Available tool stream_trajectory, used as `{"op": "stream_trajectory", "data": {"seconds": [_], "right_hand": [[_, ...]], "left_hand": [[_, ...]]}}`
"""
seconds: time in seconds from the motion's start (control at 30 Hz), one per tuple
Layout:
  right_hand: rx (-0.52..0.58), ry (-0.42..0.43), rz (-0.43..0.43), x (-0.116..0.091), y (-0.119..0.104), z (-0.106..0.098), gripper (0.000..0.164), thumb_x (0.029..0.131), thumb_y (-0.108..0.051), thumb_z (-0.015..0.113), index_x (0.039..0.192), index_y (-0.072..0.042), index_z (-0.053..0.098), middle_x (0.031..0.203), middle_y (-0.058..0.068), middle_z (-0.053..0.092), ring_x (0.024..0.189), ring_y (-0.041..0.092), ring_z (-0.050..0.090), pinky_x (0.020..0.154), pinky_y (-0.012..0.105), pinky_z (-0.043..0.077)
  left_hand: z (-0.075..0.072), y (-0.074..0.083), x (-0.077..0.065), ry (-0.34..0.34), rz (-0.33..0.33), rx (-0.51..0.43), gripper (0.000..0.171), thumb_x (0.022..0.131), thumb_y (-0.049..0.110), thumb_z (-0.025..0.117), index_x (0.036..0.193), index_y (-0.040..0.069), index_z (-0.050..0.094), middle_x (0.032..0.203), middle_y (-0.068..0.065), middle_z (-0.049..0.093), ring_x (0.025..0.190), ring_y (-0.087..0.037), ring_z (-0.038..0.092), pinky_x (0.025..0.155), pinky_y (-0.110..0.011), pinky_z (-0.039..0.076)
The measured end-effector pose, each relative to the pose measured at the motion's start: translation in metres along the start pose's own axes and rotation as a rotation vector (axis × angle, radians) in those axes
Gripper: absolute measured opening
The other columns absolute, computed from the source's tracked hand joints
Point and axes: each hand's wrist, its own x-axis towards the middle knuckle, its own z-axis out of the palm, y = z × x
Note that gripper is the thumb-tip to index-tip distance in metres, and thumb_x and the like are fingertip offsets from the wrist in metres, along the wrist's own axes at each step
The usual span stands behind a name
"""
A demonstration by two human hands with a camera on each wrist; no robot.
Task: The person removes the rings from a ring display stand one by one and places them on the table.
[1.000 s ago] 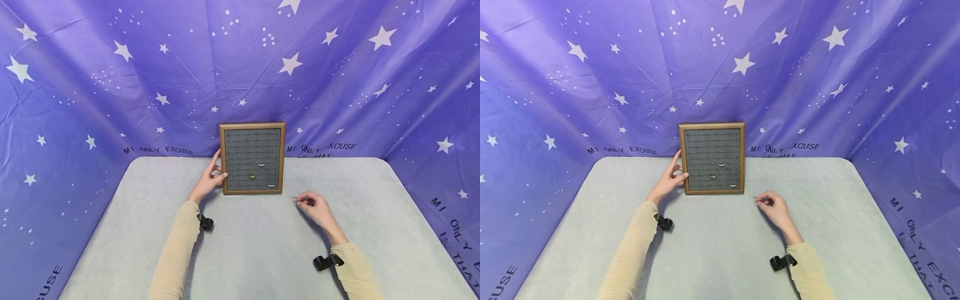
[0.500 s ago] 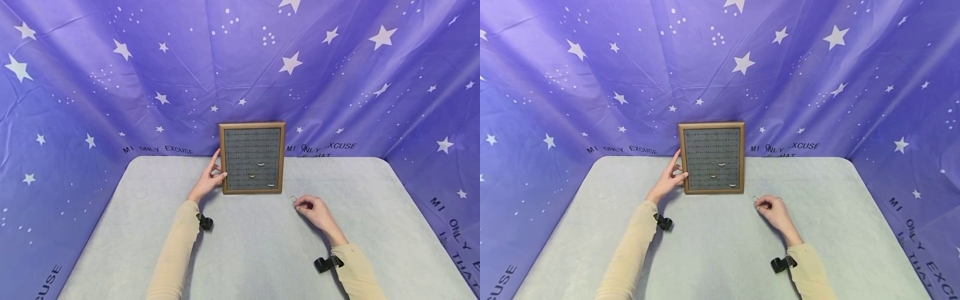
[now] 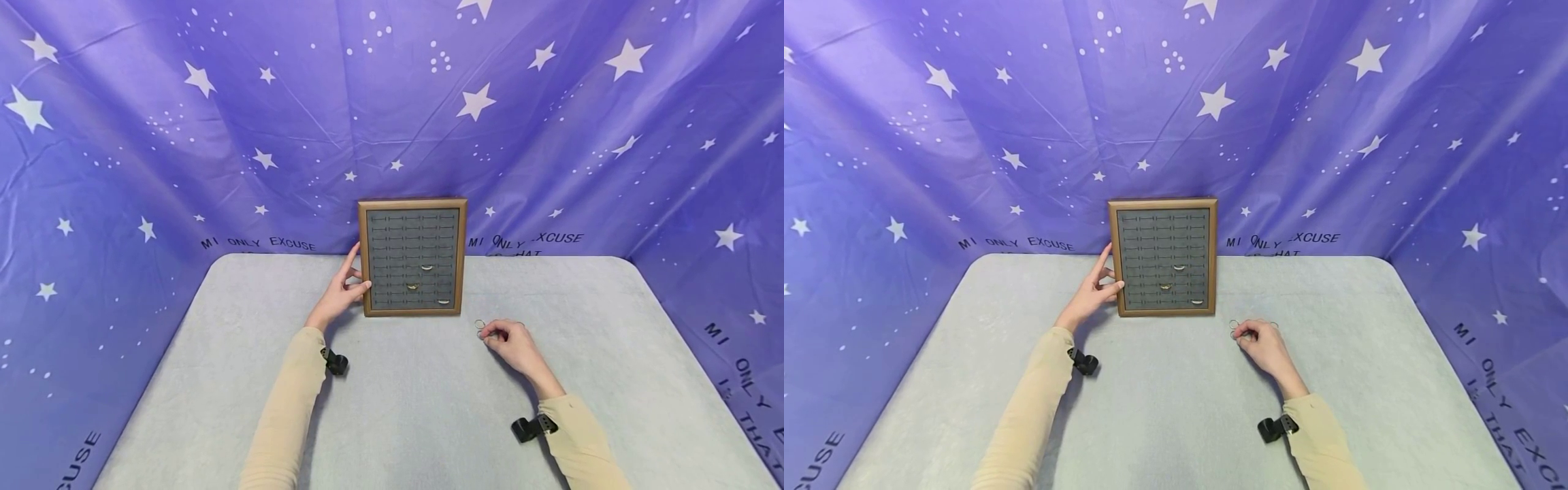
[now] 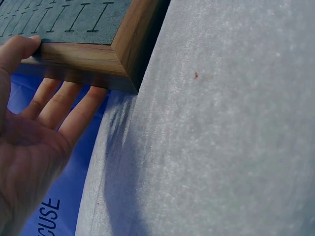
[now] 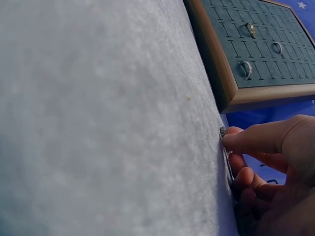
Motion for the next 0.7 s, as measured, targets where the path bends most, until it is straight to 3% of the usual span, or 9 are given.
{"op": "stream_trajectory", "data": {"seconds": [0.2,0.5,0.7], "right_hand": [[-0.009,-0.016,0.014,0.0,0.0,-0.002,0.015,0.077,0.011,0.065,0.084,-0.003,0.069,0.071,0.0,0.054,0.062,0.011,0.042,0.054,0.024,0.034],[0.015,0.009,0.048,0.003,-0.01,-0.006,0.01,0.081,0.003,0.068,0.091,0.0,0.068,0.083,0.007,0.06,0.071,0.014,0.05,0.064,0.027,0.041],[0.047,0.037,0.081,0.011,-0.016,0.0,0.015,0.083,-0.002,0.07,0.097,0.0,0.068,0.081,0.005,0.06,0.07,0.013,0.052,0.064,0.026,0.042]], "left_hand": [[0.0,0.0,0.0,-0.001,0.0,0.01,0.084,0.094,0.0,0.06,0.157,0.025,0.012,0.103,-0.017,0.048,0.072,-0.031,0.06,0.073,-0.051,0.056],[0.0,0.0,0.0,-0.004,-0.007,0.0,0.084,0.094,0.0,0.06,0.157,0.026,0.012,0.103,-0.017,0.049,0.073,-0.031,0.06,0.072,-0.046,0.057],[0.001,0.001,0.0,-0.003,-0.015,0.001,0.084,0.094,0.0,0.06,0.157,0.025,0.011,0.104,-0.019,0.049,0.073,-0.031,0.061,0.075,-0.055,0.055]]}}
